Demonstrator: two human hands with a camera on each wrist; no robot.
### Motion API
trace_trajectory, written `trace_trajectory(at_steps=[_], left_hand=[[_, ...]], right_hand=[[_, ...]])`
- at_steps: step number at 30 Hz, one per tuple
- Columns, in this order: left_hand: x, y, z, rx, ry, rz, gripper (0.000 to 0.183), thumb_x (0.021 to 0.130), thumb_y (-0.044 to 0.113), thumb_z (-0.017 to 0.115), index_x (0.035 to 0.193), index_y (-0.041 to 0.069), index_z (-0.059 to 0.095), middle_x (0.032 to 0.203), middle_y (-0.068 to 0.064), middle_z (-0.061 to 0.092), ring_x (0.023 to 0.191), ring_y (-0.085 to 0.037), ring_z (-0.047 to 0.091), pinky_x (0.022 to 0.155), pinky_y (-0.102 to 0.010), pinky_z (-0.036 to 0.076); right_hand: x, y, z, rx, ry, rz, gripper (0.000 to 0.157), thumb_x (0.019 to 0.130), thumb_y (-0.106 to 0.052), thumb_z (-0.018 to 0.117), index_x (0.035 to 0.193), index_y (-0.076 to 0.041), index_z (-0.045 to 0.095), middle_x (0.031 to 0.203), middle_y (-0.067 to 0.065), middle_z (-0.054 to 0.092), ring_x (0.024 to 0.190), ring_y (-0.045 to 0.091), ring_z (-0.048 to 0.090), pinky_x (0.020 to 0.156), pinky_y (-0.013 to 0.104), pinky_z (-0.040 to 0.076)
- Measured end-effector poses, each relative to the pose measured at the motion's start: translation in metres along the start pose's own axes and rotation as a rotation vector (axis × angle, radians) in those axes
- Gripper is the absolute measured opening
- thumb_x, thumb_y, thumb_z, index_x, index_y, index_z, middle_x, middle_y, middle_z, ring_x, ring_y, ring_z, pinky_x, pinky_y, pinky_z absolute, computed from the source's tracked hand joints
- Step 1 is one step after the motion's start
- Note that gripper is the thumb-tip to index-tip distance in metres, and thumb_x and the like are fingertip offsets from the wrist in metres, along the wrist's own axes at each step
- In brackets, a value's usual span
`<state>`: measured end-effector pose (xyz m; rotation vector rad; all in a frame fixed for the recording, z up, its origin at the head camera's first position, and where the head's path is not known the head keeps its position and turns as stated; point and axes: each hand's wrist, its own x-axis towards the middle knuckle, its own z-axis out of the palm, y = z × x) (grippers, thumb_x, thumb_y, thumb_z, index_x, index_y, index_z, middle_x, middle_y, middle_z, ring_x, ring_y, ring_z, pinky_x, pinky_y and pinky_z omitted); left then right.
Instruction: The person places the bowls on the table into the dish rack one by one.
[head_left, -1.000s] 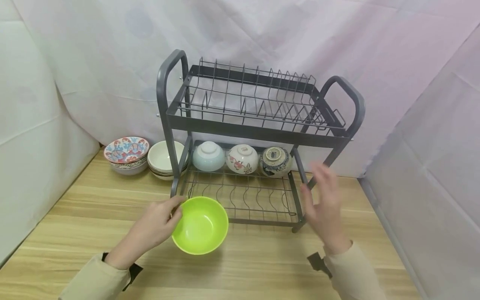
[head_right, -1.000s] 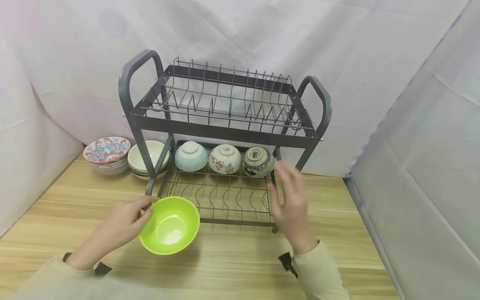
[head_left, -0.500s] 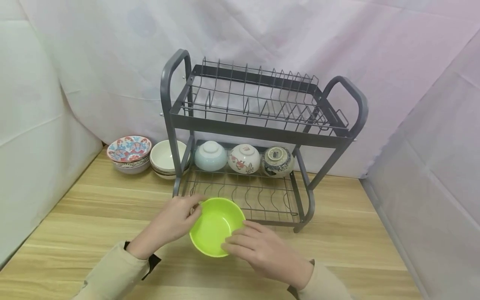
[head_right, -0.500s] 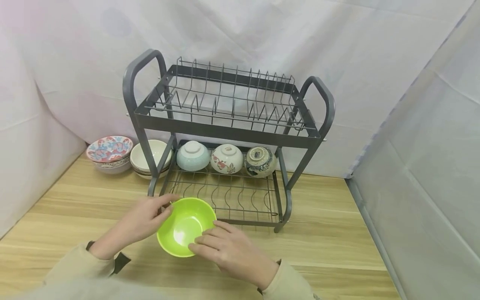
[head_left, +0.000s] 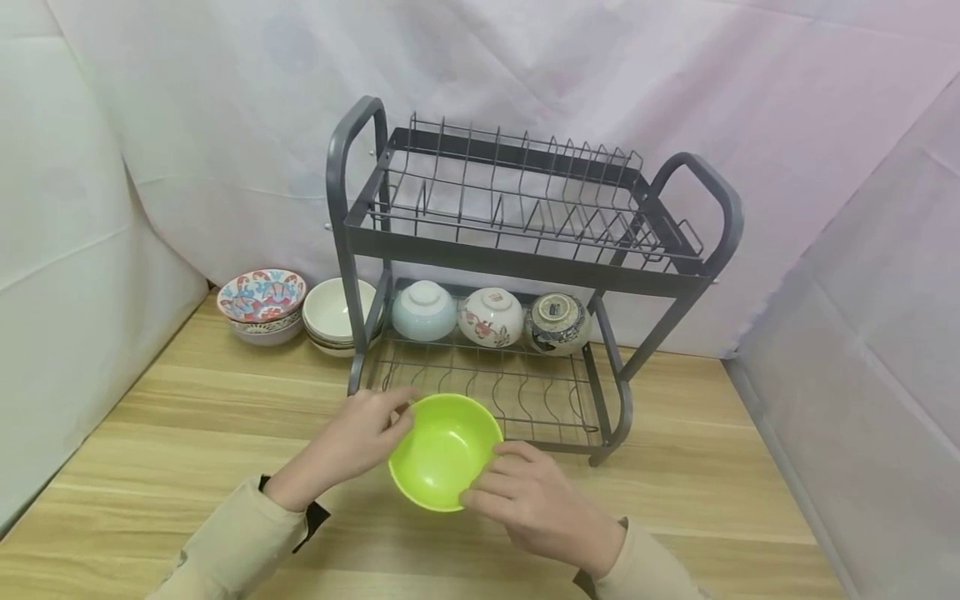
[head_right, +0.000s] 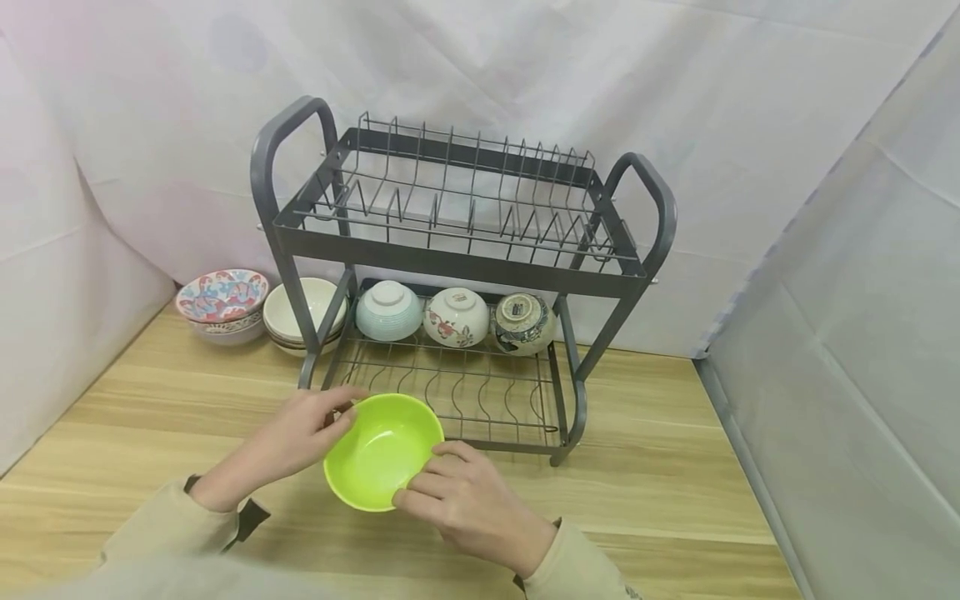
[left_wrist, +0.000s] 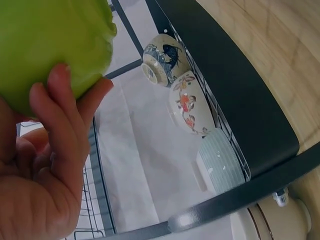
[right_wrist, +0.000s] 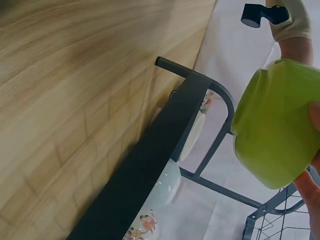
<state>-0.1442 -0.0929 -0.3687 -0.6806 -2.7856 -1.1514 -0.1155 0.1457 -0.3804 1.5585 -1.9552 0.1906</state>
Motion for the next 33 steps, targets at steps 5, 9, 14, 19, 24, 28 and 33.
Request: trace_trajectory(at_steps=[5, 9, 14, 19, 24, 28, 33], left_hand=[[0.004, -0.009, -0.008, 0.003, 0.127, 0.028, 0.015, 0.091, 0.014, 0.053, 0.1, 0.005, 0.061, 0.082, -0.006, 0.067, 0.061, -0.007, 0.057, 0.054, -0.019, 0.047], [0.005, -0.019, -0.014, 0.152, 0.335, 0.048, 0.014, 0.084, 0.007, 0.06, 0.095, 0.0, 0.056, 0.074, -0.006, 0.059, 0.055, -0.011, 0.052, 0.048, -0.025, 0.045], [0.002, -0.037, -0.015, 0.31, 0.421, -0.041, 0.033, 0.08, 0.009, 0.065, 0.102, -0.007, 0.048, 0.085, -0.021, 0.052, 0.059, -0.029, 0.051, 0.045, -0.039, 0.044], [0.003, -0.05, -0.012, 0.259, 0.323, -0.115, 0.037, 0.082, 0.006, 0.062, 0.111, -0.008, 0.044, 0.098, -0.027, 0.053, 0.074, -0.038, 0.057, 0.059, -0.048, 0.049], [0.006, -0.055, -0.009, 0.195, 0.308, -0.147, 0.035, 0.081, 0.001, 0.063, 0.109, -0.01, 0.045, 0.098, -0.026, 0.057, 0.084, -0.038, 0.06, 0.068, -0.047, 0.051], [0.006, -0.057, -0.008, 0.221, 0.335, -0.112, 0.029, 0.078, 0.0, 0.066, 0.102, -0.008, 0.051, 0.096, -0.025, 0.058, 0.086, -0.039, 0.06, 0.069, -0.047, 0.051], [0.006, -0.057, -0.009, 0.215, 0.34, -0.113, 0.029, 0.075, -0.002, 0.067, 0.1, -0.008, 0.053, 0.097, -0.026, 0.059, 0.086, -0.04, 0.06, 0.069, -0.048, 0.051]], right_hand=[[0.002, 0.007, 0.001, 0.14, 0.119, 0.082, 0.02, 0.08, -0.004, 0.053, 0.088, -0.016, 0.067, 0.085, -0.007, 0.068, 0.079, 0.008, 0.062, 0.081, 0.031, 0.048], [0.004, 0.017, 0.005, 0.286, 0.23, 0.24, 0.013, 0.081, -0.004, 0.058, 0.089, -0.009, 0.067, 0.083, 0.0, 0.069, 0.076, 0.011, 0.062, 0.076, 0.029, 0.047], [0.007, 0.024, 0.014, 0.53, 0.322, 0.524, 0.023, 0.072, 0.013, 0.061, 0.094, 0.006, 0.063, 0.087, 0.015, 0.066, 0.079, 0.02, 0.062, 0.077, 0.024, 0.05], [0.017, 0.029, 0.017, 0.787, 0.365, 0.892, 0.022, 0.081, 0.01, 0.056, 0.103, 0.01, 0.058, 0.098, 0.022, 0.064, 0.088, 0.01, 0.062, 0.079, 0.027, 0.051], [0.036, 0.035, 0.024, 1.016, 0.527, 1.205, 0.025, 0.083, 0.005, 0.054, 0.108, 0.009, 0.055, 0.099, 0.018, 0.064, 0.083, 0.008, 0.062, 0.078, 0.026, 0.051], [0.051, 0.037, 0.038, 1.272, 0.74, 1.305, 0.025, 0.085, 0.007, 0.05, 0.11, 0.007, 0.053, 0.096, 0.006, 0.067, 0.085, 0.012, 0.063, 0.082, 0.029, 0.05], [0.068, 0.034, 0.06, 1.478, 0.825, 1.381, 0.021, 0.087, 0.005, 0.046, 0.105, -0.002, 0.055, 0.089, -0.001, 0.066, 0.082, 0.012, 0.062, 0.08, 0.029, 0.05]])
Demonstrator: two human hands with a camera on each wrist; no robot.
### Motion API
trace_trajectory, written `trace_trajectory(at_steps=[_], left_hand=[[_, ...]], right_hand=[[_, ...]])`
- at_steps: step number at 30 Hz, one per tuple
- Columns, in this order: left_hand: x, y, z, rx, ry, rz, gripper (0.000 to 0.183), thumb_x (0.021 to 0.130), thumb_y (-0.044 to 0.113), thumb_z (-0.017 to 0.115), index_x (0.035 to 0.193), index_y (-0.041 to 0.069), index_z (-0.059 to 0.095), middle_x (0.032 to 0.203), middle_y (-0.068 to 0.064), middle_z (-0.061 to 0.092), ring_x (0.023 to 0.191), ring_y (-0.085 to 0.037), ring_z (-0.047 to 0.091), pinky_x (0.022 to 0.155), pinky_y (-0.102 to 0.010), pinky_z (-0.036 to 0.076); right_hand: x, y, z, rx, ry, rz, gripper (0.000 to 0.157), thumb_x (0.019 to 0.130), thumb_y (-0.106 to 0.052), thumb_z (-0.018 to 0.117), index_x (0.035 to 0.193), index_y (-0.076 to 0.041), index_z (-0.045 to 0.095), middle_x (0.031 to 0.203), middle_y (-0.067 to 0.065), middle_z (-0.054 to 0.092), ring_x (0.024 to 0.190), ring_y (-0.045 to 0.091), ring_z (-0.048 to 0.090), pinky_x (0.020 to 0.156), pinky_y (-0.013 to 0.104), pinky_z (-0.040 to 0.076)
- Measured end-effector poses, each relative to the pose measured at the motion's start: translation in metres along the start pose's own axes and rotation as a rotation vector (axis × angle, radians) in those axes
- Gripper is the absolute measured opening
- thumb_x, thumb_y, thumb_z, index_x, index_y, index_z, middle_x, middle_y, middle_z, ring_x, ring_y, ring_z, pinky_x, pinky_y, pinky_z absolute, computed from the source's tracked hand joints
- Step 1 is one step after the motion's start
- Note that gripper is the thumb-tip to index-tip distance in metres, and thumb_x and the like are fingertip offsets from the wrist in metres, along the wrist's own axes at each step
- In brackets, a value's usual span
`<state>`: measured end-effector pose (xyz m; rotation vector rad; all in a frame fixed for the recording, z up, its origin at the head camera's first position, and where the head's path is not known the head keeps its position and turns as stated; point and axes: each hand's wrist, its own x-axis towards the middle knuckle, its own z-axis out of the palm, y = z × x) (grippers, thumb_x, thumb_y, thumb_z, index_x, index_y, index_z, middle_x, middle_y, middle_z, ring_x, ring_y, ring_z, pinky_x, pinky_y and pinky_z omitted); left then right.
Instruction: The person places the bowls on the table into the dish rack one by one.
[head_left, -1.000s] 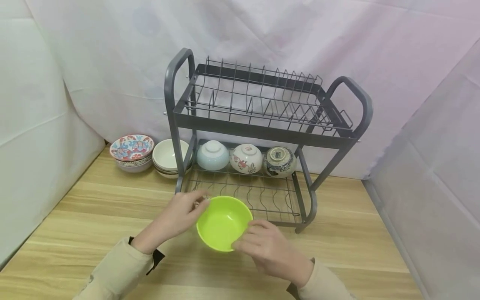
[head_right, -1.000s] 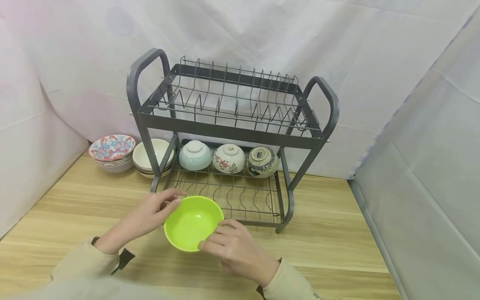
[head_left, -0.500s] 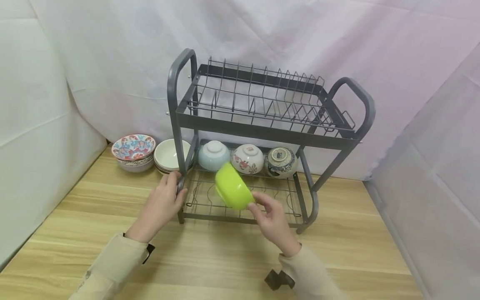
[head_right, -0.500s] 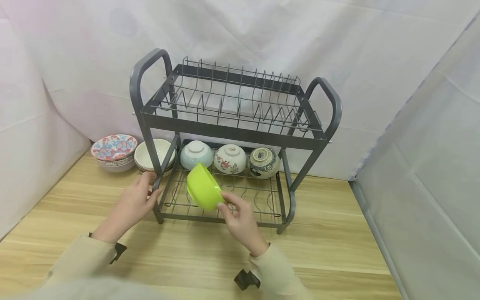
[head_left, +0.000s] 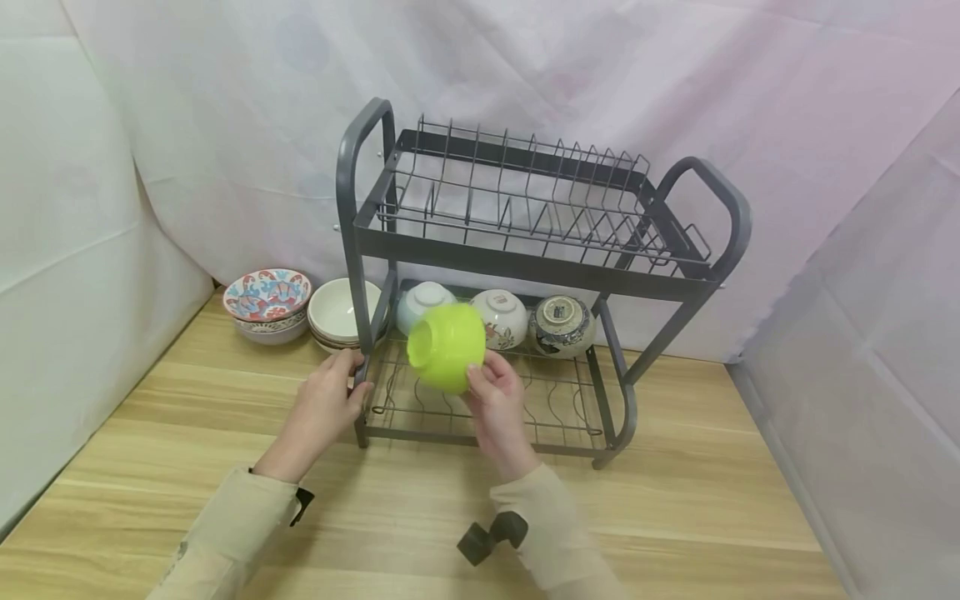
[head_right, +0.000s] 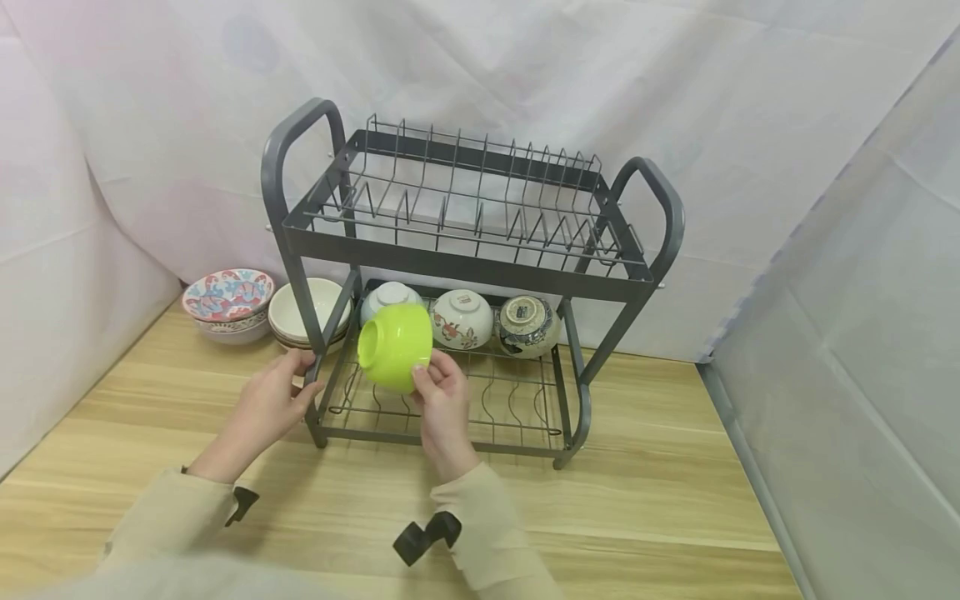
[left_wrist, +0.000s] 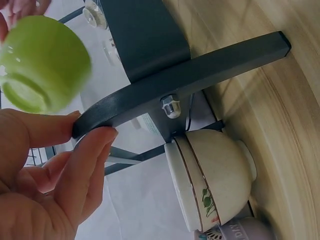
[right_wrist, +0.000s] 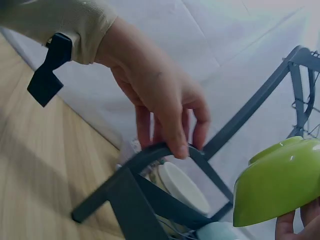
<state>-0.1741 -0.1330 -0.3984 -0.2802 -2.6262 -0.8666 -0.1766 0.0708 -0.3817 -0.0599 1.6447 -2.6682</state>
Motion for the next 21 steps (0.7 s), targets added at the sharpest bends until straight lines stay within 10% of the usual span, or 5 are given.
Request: trace_trajectory(at_steps=[21], left_hand=[[0.004, -0.001, -0.004, -0.106, -0.095, -0.117, 0.031, 0.078, -0.001, 0.066, 0.104, -0.008, 0.052, 0.096, -0.025, 0.059, 0.071, -0.031, 0.065, 0.06, -0.035, 0.054]], right_hand=[[0.01, 0.055, 0.024, -0.034, 0.107, 0.152, 0.025, 0.086, 0.002, 0.05, 0.111, 0.006, 0.052, 0.1, 0.017, 0.065, 0.079, 0.015, 0.063, 0.075, 0.029, 0.051]])
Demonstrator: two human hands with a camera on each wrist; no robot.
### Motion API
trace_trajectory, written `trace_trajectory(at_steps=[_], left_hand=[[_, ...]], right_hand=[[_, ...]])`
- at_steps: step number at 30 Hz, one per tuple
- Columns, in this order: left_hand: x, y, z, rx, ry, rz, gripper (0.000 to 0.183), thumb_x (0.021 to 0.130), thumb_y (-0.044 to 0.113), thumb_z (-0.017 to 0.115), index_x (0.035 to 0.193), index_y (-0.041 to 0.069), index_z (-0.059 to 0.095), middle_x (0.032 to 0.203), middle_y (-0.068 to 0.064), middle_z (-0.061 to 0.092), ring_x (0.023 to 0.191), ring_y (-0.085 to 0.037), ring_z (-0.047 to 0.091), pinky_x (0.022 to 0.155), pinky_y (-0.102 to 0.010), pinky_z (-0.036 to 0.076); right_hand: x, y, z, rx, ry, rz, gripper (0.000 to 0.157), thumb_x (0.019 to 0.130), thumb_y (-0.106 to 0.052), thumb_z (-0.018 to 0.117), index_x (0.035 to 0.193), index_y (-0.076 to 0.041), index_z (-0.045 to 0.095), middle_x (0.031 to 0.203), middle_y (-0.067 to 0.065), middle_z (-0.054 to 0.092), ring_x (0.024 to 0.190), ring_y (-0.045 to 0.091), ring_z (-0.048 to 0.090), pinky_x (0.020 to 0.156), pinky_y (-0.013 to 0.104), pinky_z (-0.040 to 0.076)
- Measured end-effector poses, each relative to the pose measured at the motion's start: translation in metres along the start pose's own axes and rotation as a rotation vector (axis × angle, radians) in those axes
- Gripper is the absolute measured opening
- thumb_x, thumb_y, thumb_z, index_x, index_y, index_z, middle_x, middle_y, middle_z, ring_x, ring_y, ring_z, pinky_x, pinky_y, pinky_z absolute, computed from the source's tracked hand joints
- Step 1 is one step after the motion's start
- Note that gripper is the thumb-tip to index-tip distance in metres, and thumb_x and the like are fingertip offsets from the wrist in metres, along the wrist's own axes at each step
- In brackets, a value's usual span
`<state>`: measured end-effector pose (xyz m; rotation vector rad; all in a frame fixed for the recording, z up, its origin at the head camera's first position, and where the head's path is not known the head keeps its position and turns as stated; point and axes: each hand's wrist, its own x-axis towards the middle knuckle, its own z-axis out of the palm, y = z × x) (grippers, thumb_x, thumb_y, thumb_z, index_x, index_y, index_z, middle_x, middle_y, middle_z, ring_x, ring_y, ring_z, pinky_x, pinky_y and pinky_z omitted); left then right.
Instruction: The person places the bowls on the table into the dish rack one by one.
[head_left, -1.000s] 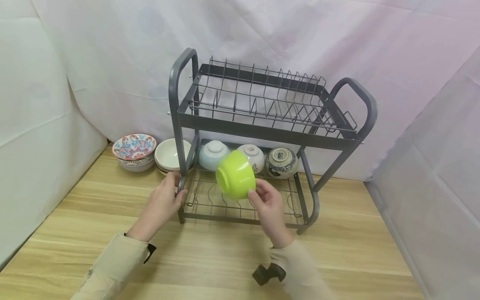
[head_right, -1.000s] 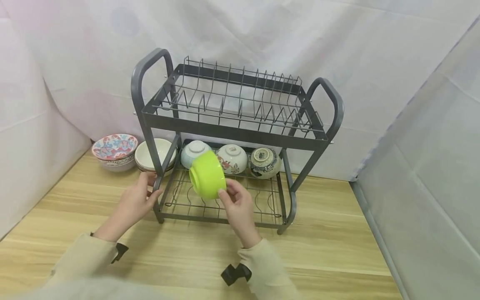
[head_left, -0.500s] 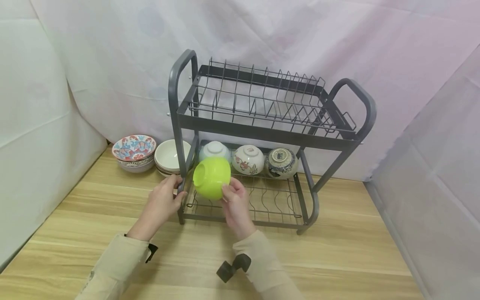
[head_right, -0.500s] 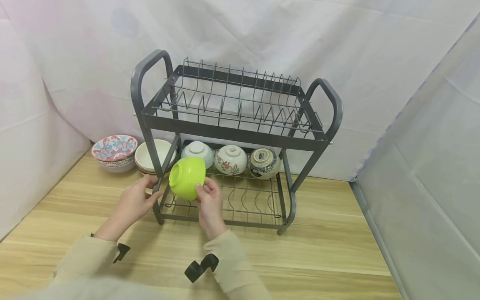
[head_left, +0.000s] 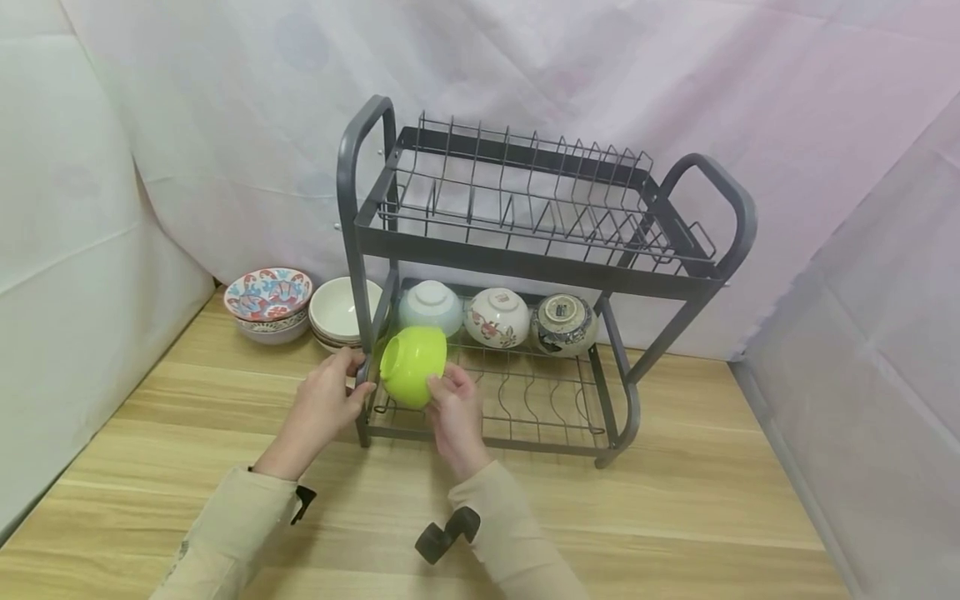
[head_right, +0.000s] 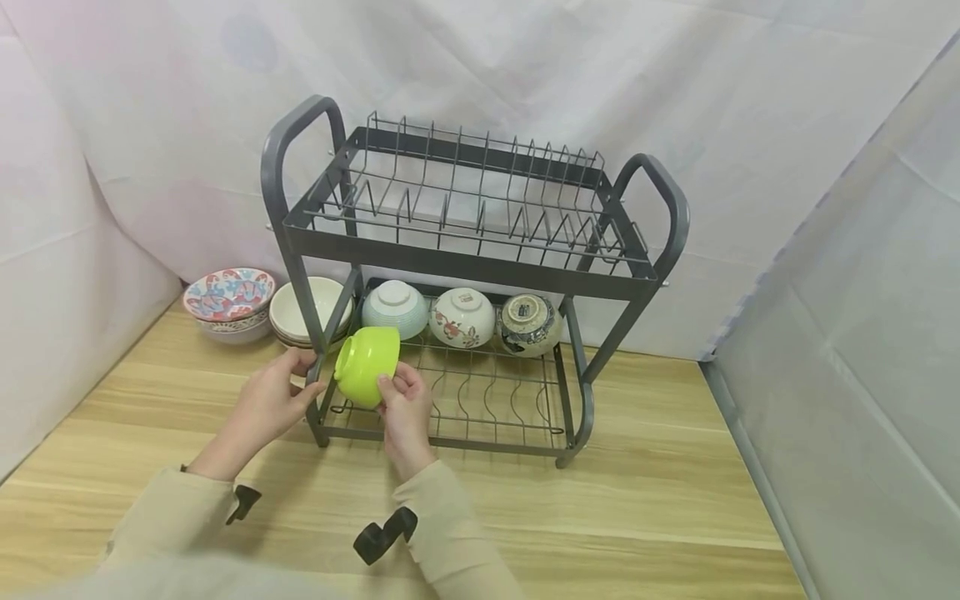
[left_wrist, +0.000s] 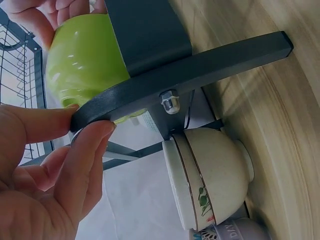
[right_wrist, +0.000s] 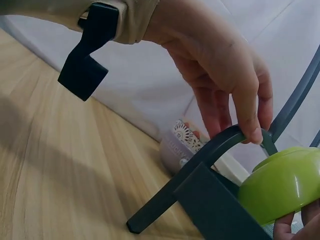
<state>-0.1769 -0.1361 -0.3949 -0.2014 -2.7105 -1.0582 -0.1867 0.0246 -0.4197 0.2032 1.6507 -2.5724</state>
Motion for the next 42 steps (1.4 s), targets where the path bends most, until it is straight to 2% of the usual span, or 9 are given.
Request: trace_trajectory(at_steps=[6, 11, 19, 22, 32, 38, 42], left_hand=[[0.0, -0.001, -0.001, -0.016, -0.009, -0.007, 0.031, 0.078, 0.0, 0.066, 0.105, -0.007, 0.052, 0.095, -0.023, 0.059, 0.071, -0.031, 0.065, 0.06, -0.034, 0.054], [0.001, -0.002, -0.002, -0.023, -0.012, -0.001, 0.03, 0.078, -0.001, 0.066, 0.104, -0.007, 0.051, 0.095, -0.023, 0.059, 0.071, -0.031, 0.065, 0.06, -0.033, 0.054], [0.001, -0.002, -0.001, -0.01, -0.001, 0.007, 0.03, 0.077, -0.001, 0.066, 0.103, -0.006, 0.052, 0.092, -0.022, 0.06, 0.072, -0.031, 0.065, 0.061, -0.035, 0.054], [0.001, -0.002, -0.001, -0.01, 0.0, 0.006, 0.03, 0.077, -0.001, 0.066, 0.103, -0.006, 0.052, 0.092, -0.021, 0.059, 0.072, -0.031, 0.065, 0.061, -0.035, 0.054], [0.001, -0.001, -0.001, 0.002, -0.009, 0.014, 0.03, 0.077, -0.001, 0.066, 0.103, -0.006, 0.052, 0.091, -0.021, 0.06, 0.071, -0.031, 0.065, 0.061, -0.035, 0.054], [0.001, -0.001, 0.0, 0.003, -0.01, 0.02, 0.03, 0.077, -0.002, 0.066, 0.103, -0.007, 0.052, 0.09, -0.021, 0.059, 0.071, -0.031, 0.064, 0.06, -0.034, 0.054], [0.0, 0.0, -0.001, 0.001, -0.002, 0.02, 0.03, 0.077, -0.002, 0.066, 0.103, -0.007, 0.052, 0.091, -0.022, 0.059, 0.071, -0.031, 0.064, 0.06, -0.035, 0.054]], right_hand=[[-0.001, 0.003, 0.001, -0.051, 0.018, 0.002, 0.026, 0.083, 0.003, 0.053, 0.109, 0.005, 0.054, 0.094, 0.016, 0.066, 0.069, 0.013, 0.061, 0.062, 0.024, 0.049], [-0.002, 0.004, 0.004, -0.187, 0.057, -0.049, 0.026, 0.082, 0.003, 0.056, 0.108, 0.004, 0.056, 0.092, 0.019, 0.066, 0.061, 0.01, 0.058, 0.055, 0.021, 0.046], [-0.009, 0.011, 0.011, -0.478, 0.066, -0.245, 0.02, 0.081, 0.004, 0.058, 0.1, 0.002, 0.06, 0.093, 0.019, 0.067, 0.085, 0.025, 0.066, 0.074, 0.03, 0.053], [-0.011, 0.013, 0.012, -0.506, 0.048, -0.291, 0.02, 0.08, 0.005, 0.059, 0.1, 0.002, 0.06, 0.092, 0.019, 0.067, 0.085, 0.027, 0.066, 0.074, 0.031, 0.053], [-0.01, 0.017, 0.01, -0.593, -0.015, -0.364, 0.018, 0.079, 0.006, 0.06, 0.097, 0.002, 0.06, 0.086, 0.019, 0.067, 0.079, 0.025, 0.067, 0.072, 0.029, 0.053], [-0.008, 0.018, 0.01, -0.668, -0.044, -0.374, 0.014, 0.078, 0.005, 0.061, 0.092, 0.002, 0.062, 0.087, 0.016, 0.067, 0.078, 0.022, 0.066, 0.07, 0.025, 0.053], [-0.007, 0.016, 0.008, -0.71, -0.079, -0.351, 0.015, 0.079, 0.003, 0.061, 0.094, 0.001, 0.062, 0.091, 0.014, 0.066, 0.081, 0.021, 0.065, 0.072, 0.025, 0.052]])
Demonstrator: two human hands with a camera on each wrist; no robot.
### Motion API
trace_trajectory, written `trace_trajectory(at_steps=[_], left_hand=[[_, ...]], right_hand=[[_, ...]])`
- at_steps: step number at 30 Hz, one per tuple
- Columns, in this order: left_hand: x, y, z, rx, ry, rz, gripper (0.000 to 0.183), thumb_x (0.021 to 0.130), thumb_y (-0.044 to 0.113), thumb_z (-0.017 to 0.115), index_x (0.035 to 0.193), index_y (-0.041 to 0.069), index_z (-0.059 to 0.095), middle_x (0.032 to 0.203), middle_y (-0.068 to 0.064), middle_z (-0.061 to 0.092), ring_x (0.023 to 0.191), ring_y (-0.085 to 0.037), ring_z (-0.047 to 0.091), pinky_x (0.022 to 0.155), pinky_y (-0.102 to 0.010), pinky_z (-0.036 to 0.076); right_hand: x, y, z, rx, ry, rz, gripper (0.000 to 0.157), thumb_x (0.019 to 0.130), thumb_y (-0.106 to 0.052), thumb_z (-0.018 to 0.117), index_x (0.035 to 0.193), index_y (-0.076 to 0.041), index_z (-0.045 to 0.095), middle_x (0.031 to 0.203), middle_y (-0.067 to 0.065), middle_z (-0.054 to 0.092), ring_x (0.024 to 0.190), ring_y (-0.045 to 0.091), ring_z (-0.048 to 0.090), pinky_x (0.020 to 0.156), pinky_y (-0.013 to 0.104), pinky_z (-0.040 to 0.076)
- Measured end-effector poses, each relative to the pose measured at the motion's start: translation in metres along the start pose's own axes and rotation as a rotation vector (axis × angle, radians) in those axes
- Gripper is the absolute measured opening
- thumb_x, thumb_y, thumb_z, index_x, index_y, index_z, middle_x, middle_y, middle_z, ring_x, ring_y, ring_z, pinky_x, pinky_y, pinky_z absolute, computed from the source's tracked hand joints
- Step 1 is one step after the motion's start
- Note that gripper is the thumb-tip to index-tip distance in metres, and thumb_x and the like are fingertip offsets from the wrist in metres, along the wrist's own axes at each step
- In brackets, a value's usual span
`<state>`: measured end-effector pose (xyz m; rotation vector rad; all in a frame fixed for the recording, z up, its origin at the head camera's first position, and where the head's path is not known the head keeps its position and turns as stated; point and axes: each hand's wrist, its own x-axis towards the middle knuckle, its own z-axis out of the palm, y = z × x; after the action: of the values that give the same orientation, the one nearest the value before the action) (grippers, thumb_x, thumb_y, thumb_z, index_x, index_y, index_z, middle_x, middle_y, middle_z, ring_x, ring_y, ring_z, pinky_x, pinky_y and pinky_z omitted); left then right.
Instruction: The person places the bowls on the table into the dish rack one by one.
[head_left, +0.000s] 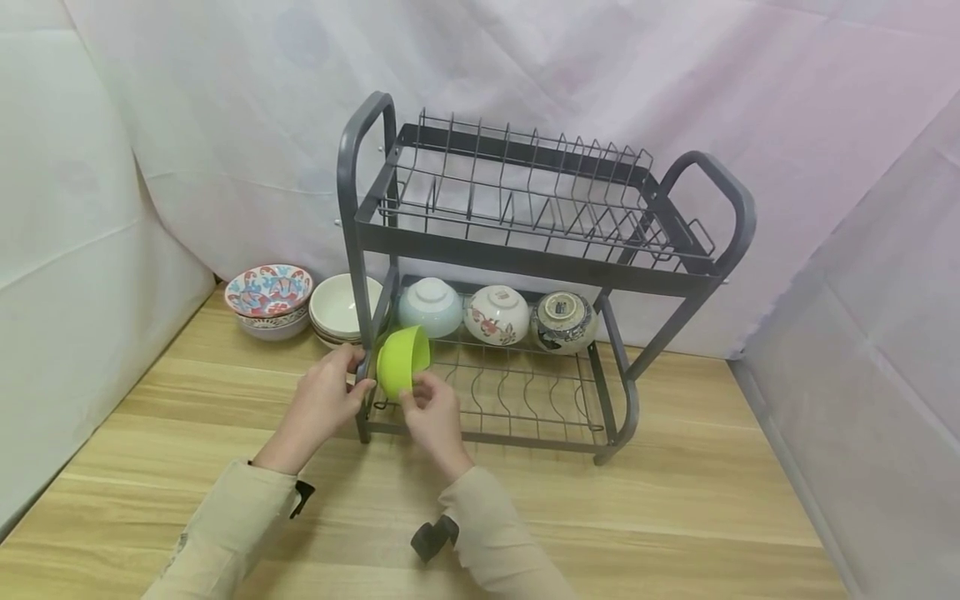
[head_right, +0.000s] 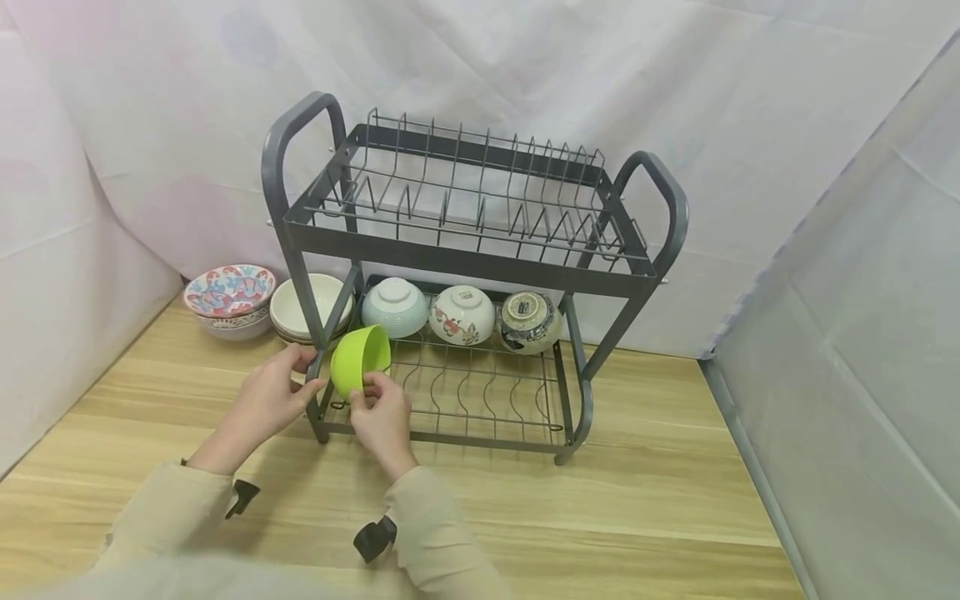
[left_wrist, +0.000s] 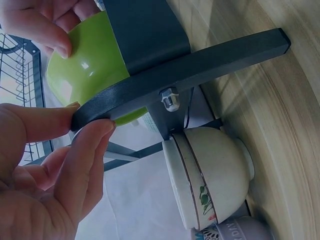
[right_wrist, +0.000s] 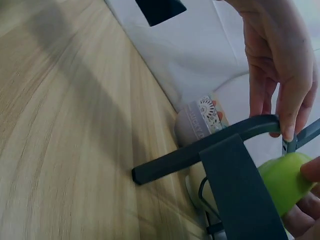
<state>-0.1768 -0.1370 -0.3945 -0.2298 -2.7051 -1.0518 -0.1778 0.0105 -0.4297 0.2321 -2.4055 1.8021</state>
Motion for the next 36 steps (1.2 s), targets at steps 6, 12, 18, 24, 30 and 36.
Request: trace_trajectory(at_steps=[6, 12, 18, 24, 30, 36], left_hand=[[0.0, 0.0, -0.001, 0.002, -0.007, -0.005, 0.03, 0.077, -0.001, 0.066, 0.103, -0.006, 0.052, 0.092, -0.021, 0.06, 0.072, -0.032, 0.064, 0.061, -0.036, 0.054], [0.001, 0.001, -0.002, 0.01, -0.005, -0.003, 0.03, 0.077, -0.001, 0.066, 0.103, -0.006, 0.052, 0.091, -0.022, 0.06, 0.07, -0.031, 0.065, 0.061, -0.037, 0.054], [0.002, 0.001, -0.001, 0.009, -0.007, 0.001, 0.03, 0.078, -0.001, 0.066, 0.103, -0.007, 0.052, 0.091, -0.022, 0.06, 0.07, -0.031, 0.065, 0.061, -0.037, 0.054], [0.0, 0.001, -0.001, 0.005, 0.0, 0.004, 0.03, 0.077, -0.001, 0.066, 0.103, -0.007, 0.051, 0.091, -0.022, 0.059, 0.069, -0.031, 0.064, 0.06, -0.037, 0.054], [0.0, 0.001, -0.002, 0.008, 0.002, 0.002, 0.03, 0.078, -0.001, 0.066, 0.103, -0.006, 0.051, 0.09, -0.02, 0.059, 0.07, -0.031, 0.064, 0.061, -0.037, 0.054], [0.0, 0.002, -0.001, 0.007, -0.006, -0.003, 0.029, 0.078, -0.001, 0.066, 0.103, -0.006, 0.051, 0.09, -0.02, 0.059, 0.071, -0.031, 0.065, 0.06, -0.036, 0.054]], right_hand=[[-0.002, -0.001, -0.01, -0.065, -0.097, -0.006, 0.034, 0.08, -0.006, 0.064, 0.113, -0.001, 0.057, 0.11, 0.013, 0.063, 0.102, 0.025, 0.059, 0.089, 0.036, 0.046], [-0.014, -0.007, -0.041, -0.092, -0.1, -0.146, 0.045, 0.083, -0.008, 0.062, 0.125, 0.001, 0.048, 0.128, 0.015, 0.051, 0.12, 0.028, 0.046, 0.1, 0.042, 0.036], [-0.033, -0.008, -0.088, -0.097, -0.064, -0.27, 0.046, 0.084, -0.006, 0.061, 0.126, 0.004, 0.045, 0.13, 0.016, 0.049, 0.119, 0.029, 0.047, 0.098, 0.038, 0.038], [-0.034, -0.012, -0.145, 0.03, 0.103, -0.492, 0.052, 0.077, 0.015, 0.055, 0.125, 0.014, 0.037, 0.124, 0.018, 0.051, 0.115, 0.023, 0.05, 0.096, 0.028, 0.04], [-0.014, -0.029, -0.201, 0.156, 0.396, -0.515, 0.043, 0.083, 0.014, 0.046, 0.125, 0.008, 0.041, 0.119, 0.004, 0.053, 0.11, 0.017, 0.05, 0.094, 0.022, 0.04], [0.013, -0.032, -0.243, -0.065, 0.732, -0.347, 0.037, 0.086, 0.001, 0.05, 0.123, -0.003, 0.05, 0.113, 0.002, 0.053, 0.102, 0.013, 0.052, 0.085, 0.021, 0.044]])
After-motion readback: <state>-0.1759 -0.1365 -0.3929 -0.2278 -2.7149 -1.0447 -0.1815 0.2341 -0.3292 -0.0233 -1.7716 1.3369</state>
